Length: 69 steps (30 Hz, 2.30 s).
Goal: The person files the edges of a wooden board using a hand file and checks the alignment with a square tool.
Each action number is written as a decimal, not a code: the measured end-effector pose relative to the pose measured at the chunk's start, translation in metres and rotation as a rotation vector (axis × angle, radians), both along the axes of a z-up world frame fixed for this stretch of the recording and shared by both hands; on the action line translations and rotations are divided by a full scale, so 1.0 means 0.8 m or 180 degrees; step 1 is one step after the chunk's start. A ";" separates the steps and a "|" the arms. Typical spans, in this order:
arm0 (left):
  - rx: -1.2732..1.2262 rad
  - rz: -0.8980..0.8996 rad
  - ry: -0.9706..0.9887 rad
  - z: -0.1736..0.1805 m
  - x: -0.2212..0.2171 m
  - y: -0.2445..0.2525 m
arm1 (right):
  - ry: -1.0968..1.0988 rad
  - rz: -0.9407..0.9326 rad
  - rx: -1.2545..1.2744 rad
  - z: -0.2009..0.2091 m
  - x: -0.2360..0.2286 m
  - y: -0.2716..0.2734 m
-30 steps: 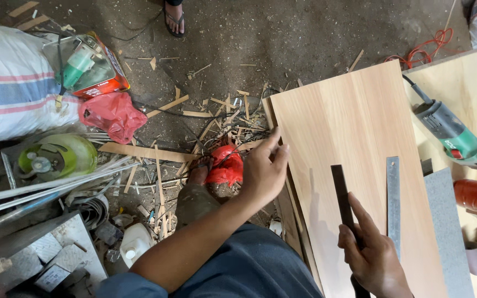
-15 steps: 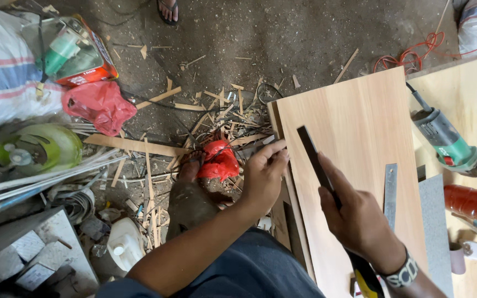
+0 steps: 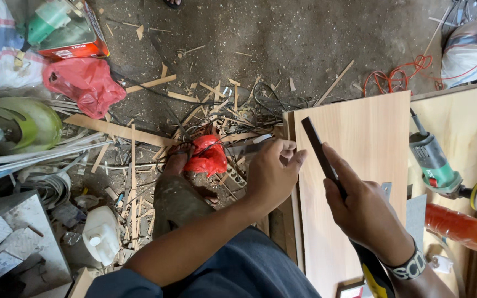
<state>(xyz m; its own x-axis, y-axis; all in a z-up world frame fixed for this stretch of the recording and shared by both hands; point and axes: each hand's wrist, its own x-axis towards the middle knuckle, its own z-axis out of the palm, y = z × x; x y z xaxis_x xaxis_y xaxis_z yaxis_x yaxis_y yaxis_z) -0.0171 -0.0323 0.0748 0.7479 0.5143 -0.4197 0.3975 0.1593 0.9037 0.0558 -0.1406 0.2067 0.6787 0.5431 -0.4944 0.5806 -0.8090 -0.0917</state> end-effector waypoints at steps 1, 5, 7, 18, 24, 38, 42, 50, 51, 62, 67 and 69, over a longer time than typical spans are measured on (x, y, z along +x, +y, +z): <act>-0.0009 0.0002 0.0006 -0.003 0.000 -0.002 | 0.0006 0.0002 -0.0009 0.000 0.000 -0.002; 0.0372 -0.0194 -0.0020 -0.011 0.009 0.001 | 0.0036 -0.0019 0.0077 0.000 0.003 -0.006; 0.0389 -0.0297 0.0094 -0.009 0.013 0.008 | 0.0050 -0.0032 0.0108 0.000 0.003 -0.008; 0.0818 0.0743 -0.0874 -0.033 0.058 0.091 | 0.0063 -0.0206 0.0357 -0.001 0.002 -0.030; 0.0737 -0.0279 -0.0541 -0.014 0.001 -0.008 | 0.0100 -0.0295 0.0274 0.001 0.005 -0.029; -0.0207 -0.0067 -0.1171 -0.016 -0.023 -0.040 | 0.0247 0.0052 0.0202 -0.009 0.015 0.008; -0.0227 0.0056 -0.1567 -0.018 -0.038 -0.046 | 0.0240 0.0233 0.0058 -0.012 0.021 0.017; -0.1150 0.0518 -0.0754 -0.026 0.021 0.031 | 0.0237 0.0396 -0.0072 -0.011 0.025 0.038; -0.1944 0.0308 -0.0487 -0.031 0.038 0.047 | 0.0230 0.0376 -0.0154 -0.008 0.024 0.043; -0.1939 0.0448 -0.1140 -0.080 0.076 0.031 | 0.0099 0.0228 0.0520 -0.043 -0.009 0.035; -0.1729 0.0634 -0.1289 -0.051 0.060 0.040 | -0.0198 -0.0041 0.0907 -0.053 -0.022 0.024; -0.1956 0.0534 -0.1242 -0.056 0.052 0.035 | 0.0055 -0.0211 0.0455 -0.048 -0.008 0.007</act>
<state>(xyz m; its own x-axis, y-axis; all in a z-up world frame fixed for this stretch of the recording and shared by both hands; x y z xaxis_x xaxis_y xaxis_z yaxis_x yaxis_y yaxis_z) 0.0248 -0.0042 0.0300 0.8334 0.3931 -0.3885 -0.0079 0.7114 0.7028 0.0490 -0.1354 0.1681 0.7074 0.5631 -0.4272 0.5236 -0.8235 -0.2183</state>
